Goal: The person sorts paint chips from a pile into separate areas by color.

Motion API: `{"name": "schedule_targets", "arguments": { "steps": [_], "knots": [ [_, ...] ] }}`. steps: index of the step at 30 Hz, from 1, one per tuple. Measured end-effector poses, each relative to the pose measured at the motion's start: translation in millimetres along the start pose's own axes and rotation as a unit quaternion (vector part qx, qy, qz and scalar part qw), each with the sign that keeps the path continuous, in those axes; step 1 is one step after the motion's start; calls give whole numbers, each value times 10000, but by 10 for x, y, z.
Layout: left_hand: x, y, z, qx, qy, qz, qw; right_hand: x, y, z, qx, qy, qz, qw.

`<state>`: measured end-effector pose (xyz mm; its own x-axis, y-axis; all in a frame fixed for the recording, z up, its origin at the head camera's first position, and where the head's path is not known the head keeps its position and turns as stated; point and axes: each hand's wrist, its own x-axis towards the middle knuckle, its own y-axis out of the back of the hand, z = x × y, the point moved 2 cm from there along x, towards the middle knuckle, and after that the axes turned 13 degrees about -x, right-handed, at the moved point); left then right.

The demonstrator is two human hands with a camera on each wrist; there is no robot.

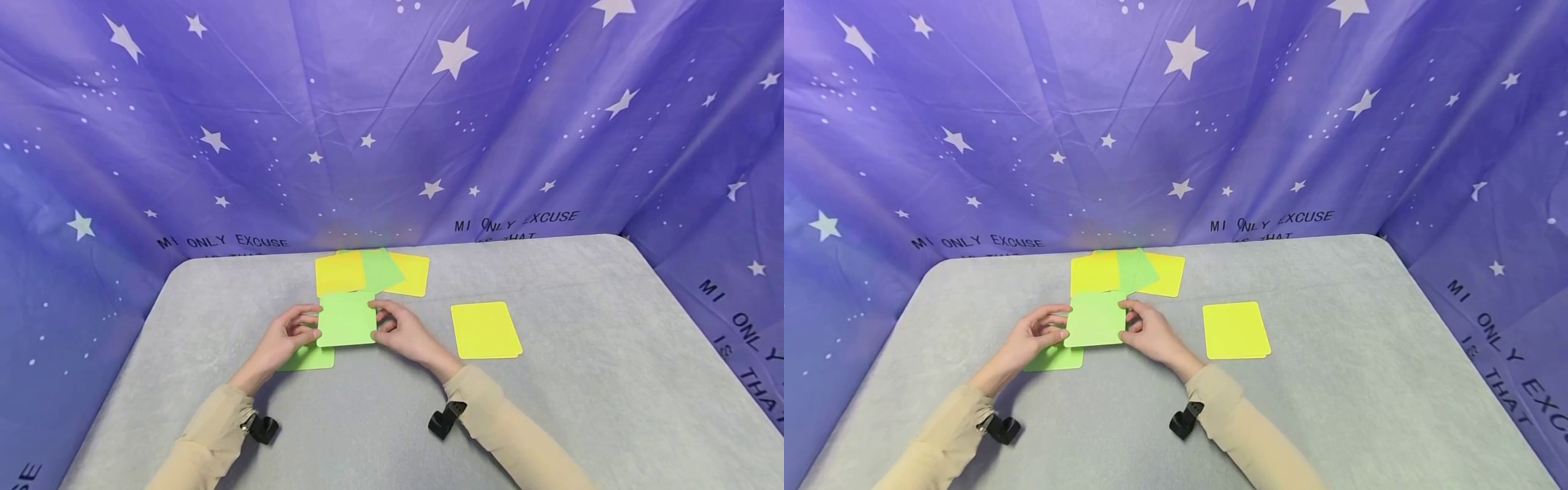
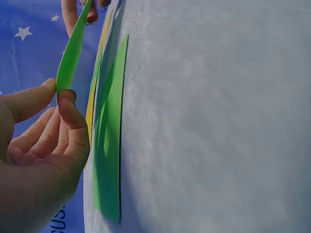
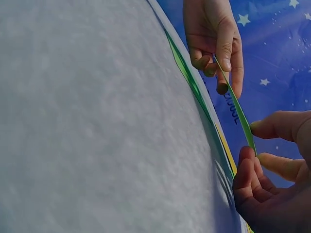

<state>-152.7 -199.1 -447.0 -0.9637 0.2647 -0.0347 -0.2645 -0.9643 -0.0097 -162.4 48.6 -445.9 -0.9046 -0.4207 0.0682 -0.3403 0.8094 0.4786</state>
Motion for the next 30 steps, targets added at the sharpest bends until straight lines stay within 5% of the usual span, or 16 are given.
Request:
{"name": "schedule_targets", "arguments": {
  "steps": [7, 17, 30],
  "knots": [
    [-168, 115, -4, 128, 48, 88, 9999, -25, -127, -62, -543, 247, -116, 9982],
    [-361, 315, -6, 1213, -700, 100, 9901, 19, -326, -187, -876, 485, -438, 9940],
    [-469, 418, -24, 1664, -539, -7, 9846, 61, -452, -227, -1289, 462, -822, 9872]
  ]
}}
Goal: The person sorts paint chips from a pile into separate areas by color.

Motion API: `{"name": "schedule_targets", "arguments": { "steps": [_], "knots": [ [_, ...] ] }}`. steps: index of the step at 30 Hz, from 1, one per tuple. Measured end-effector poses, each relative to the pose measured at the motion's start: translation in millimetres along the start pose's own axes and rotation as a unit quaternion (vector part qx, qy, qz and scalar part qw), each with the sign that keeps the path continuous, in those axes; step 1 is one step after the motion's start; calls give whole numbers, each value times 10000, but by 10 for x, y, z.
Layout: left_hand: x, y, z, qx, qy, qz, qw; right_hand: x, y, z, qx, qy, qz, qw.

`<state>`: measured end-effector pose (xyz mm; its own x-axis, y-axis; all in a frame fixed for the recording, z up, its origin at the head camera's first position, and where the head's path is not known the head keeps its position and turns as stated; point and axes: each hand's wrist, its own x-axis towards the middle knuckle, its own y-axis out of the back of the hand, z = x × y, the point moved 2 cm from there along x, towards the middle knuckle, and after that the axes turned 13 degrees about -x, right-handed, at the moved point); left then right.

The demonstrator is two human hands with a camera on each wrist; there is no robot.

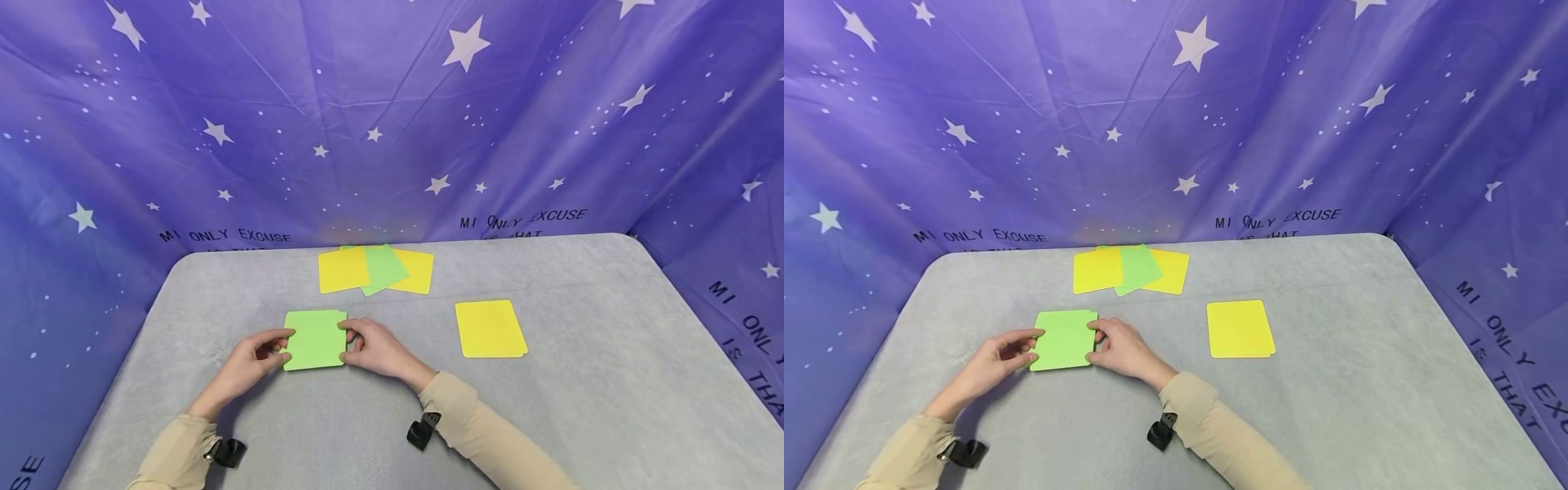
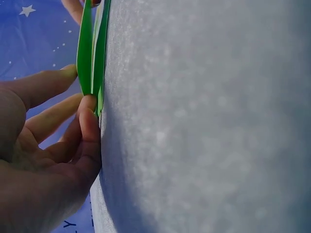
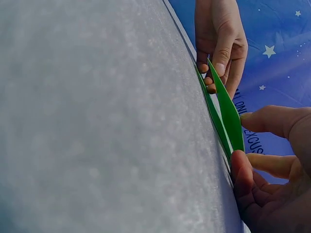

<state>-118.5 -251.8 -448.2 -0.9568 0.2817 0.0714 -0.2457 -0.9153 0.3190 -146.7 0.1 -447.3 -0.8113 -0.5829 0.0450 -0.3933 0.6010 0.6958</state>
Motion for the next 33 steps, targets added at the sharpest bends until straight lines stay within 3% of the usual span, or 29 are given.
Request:
{"name": "schedule_targets", "arguments": {
  "steps": [9, 20, 27, 33],
  "knots": [
    [0, 12, -10, 57, 179, 72, 9998, 17, -2, 3, -145, 101, -73, 9998],
    [62, 2, 38, -52, 101, 254, 9996, 10, 25, 31, 516, 127, 2, 9986],
    [165, -20, 130, 67, 297, 348, 9989, 17, 80, 58, 625, 108, 127, 9979],
    [324, -95, 191, 116, 321, 349, 9988, 21, 156, 103, 716, -98, 493, 9962]
  ]
}}
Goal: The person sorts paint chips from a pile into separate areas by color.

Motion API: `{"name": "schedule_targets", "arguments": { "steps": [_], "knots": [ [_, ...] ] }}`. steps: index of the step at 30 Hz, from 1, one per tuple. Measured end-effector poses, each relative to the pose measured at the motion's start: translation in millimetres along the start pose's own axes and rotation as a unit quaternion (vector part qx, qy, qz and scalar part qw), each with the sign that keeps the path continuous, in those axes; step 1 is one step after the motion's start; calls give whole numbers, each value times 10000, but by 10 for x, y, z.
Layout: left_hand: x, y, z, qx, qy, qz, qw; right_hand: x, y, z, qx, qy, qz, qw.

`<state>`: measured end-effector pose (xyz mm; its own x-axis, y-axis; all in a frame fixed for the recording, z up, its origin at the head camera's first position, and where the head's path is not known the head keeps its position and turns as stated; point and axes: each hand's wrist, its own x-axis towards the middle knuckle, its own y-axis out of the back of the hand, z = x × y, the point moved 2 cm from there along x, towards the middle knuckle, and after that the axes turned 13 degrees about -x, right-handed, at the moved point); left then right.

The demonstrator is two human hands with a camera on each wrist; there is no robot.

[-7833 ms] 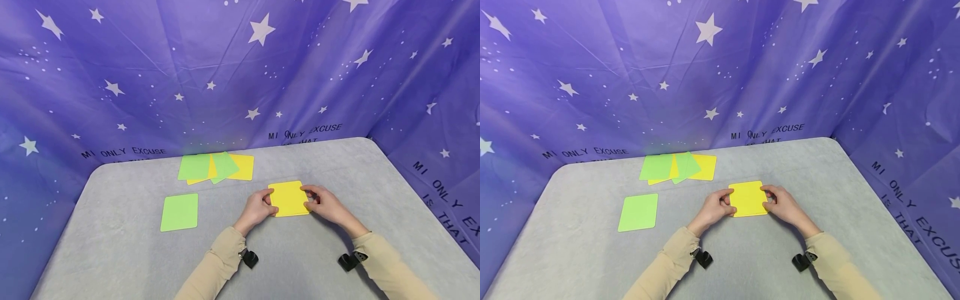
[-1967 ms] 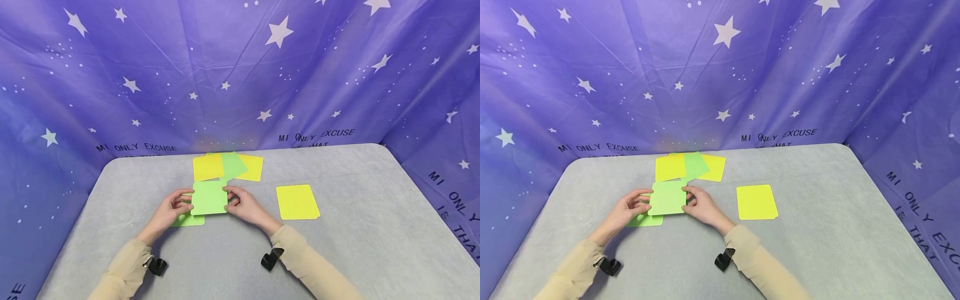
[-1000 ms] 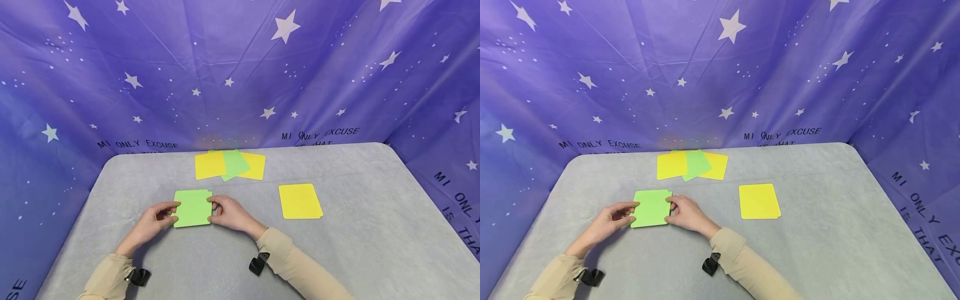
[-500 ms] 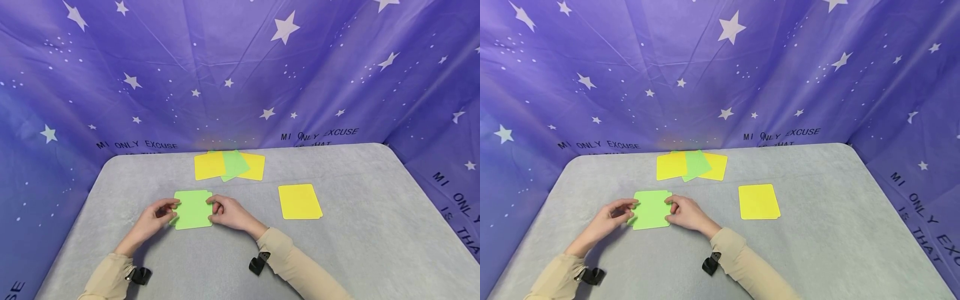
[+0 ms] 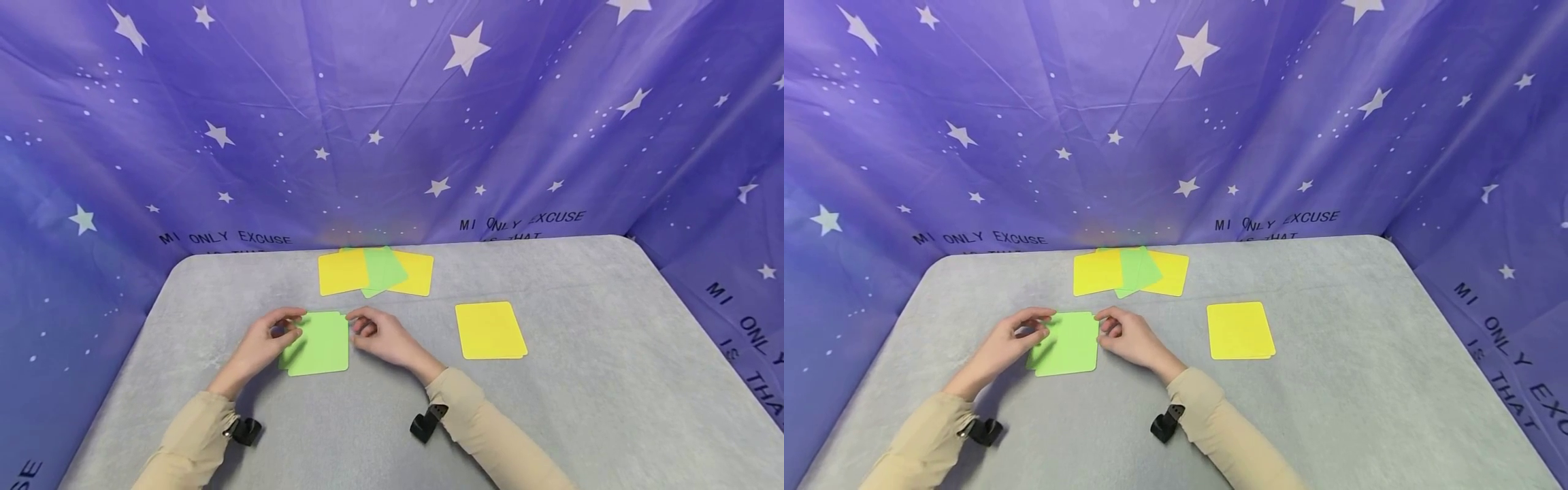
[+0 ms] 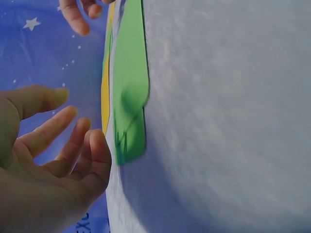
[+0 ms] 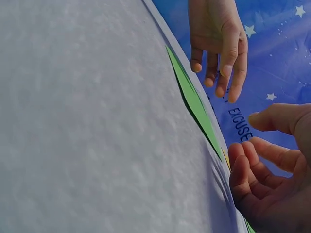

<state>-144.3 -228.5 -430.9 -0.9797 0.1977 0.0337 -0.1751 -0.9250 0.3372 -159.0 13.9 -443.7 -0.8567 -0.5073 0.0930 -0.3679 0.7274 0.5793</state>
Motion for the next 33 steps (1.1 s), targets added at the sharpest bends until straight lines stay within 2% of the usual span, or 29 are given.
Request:
{"name": "schedule_targets", "arguments": {
  "steps": [9, 15, 21, 27, 33],
  "knots": [
    [258, -162, 30, 85, -40, -123, 9999, 41, 147, 125, 194, -301, 413, 9985],
    [423, -216, 33, -132, 96, -13, 9999, 118, 288, 189, 743, -528, 442, 9949],
    [571, -243, 37, -630, 411, 141, 9971, 213, 411, 203, 1129, -809, 344, 9897],
    [673, -244, 29, -829, 832, 82, 9930, 349, 465, 221, 1047, -1058, 265, 9885],
    [713, -242, 49, -946, 1186, 86, 9884, 485, 478, 234, 941, -1148, 165, 9888]
  ]
}}
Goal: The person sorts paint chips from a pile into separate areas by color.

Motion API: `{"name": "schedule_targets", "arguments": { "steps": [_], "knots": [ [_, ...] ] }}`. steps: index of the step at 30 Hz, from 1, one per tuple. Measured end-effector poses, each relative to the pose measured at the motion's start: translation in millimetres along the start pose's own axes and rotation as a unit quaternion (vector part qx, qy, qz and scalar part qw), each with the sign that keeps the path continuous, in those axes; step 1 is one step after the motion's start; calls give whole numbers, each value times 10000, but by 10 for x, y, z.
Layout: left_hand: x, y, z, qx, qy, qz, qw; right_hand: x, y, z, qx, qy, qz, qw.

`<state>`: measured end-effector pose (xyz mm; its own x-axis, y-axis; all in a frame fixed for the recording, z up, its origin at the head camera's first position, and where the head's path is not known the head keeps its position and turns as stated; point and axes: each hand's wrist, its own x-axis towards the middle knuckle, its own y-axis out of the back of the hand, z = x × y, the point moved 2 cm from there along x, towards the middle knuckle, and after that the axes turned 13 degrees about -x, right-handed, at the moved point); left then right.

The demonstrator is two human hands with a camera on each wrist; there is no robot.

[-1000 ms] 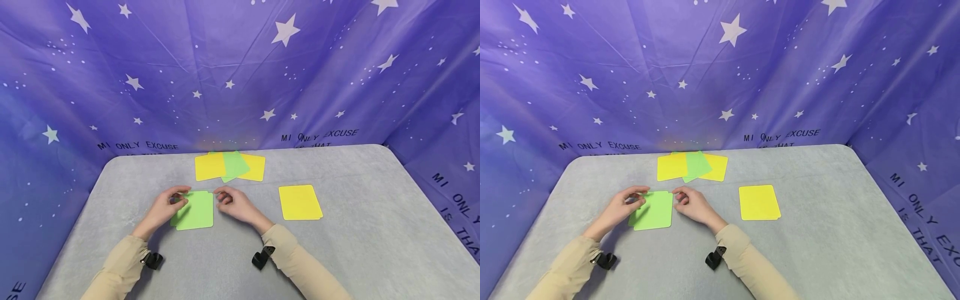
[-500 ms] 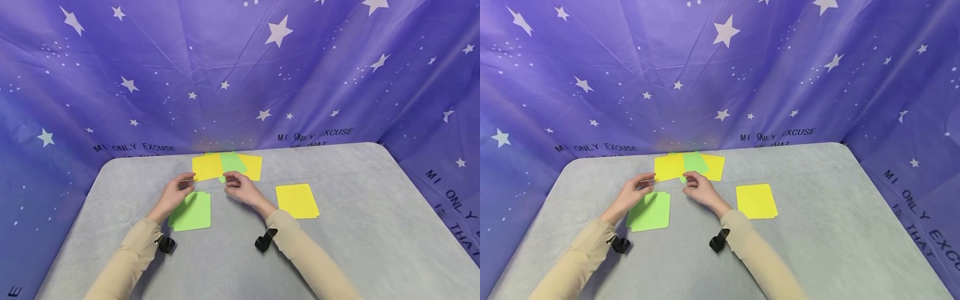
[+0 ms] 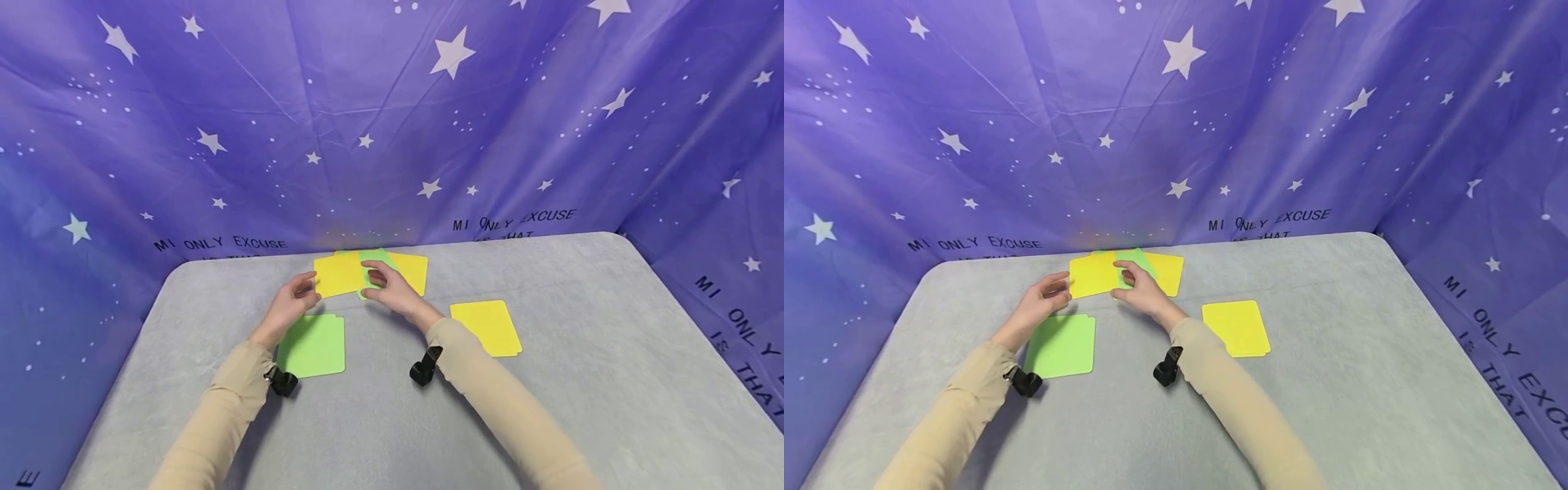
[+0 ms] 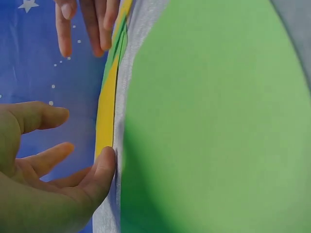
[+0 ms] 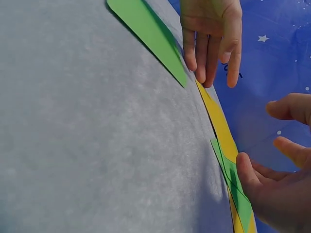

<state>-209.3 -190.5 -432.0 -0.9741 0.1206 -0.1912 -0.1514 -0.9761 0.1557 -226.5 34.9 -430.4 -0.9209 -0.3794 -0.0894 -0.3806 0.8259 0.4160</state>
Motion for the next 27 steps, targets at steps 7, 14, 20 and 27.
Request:
{"name": "schedule_targets", "arguments": {
  "steps": [7, 14, 20, 27],
  "knots": [
    [23, -33, 14, -633, 98, -93, 9979, 84, -36, -4, 676, -200, -197, 9973],
    [17, -34, 11, -1191, 181, -79, 9927, 90, -68, -9, 1131, -222, -187, 9932],
    [-1, -39, 3, -1325, 310, 56, 9907, 55, -63, 2, 1345, -384, -152, 9901],
    [-16, -93, 7, -1342, 226, 149, 9906, 3, -31, 30, 1592, -447, -55, 9862]
  ]
}}
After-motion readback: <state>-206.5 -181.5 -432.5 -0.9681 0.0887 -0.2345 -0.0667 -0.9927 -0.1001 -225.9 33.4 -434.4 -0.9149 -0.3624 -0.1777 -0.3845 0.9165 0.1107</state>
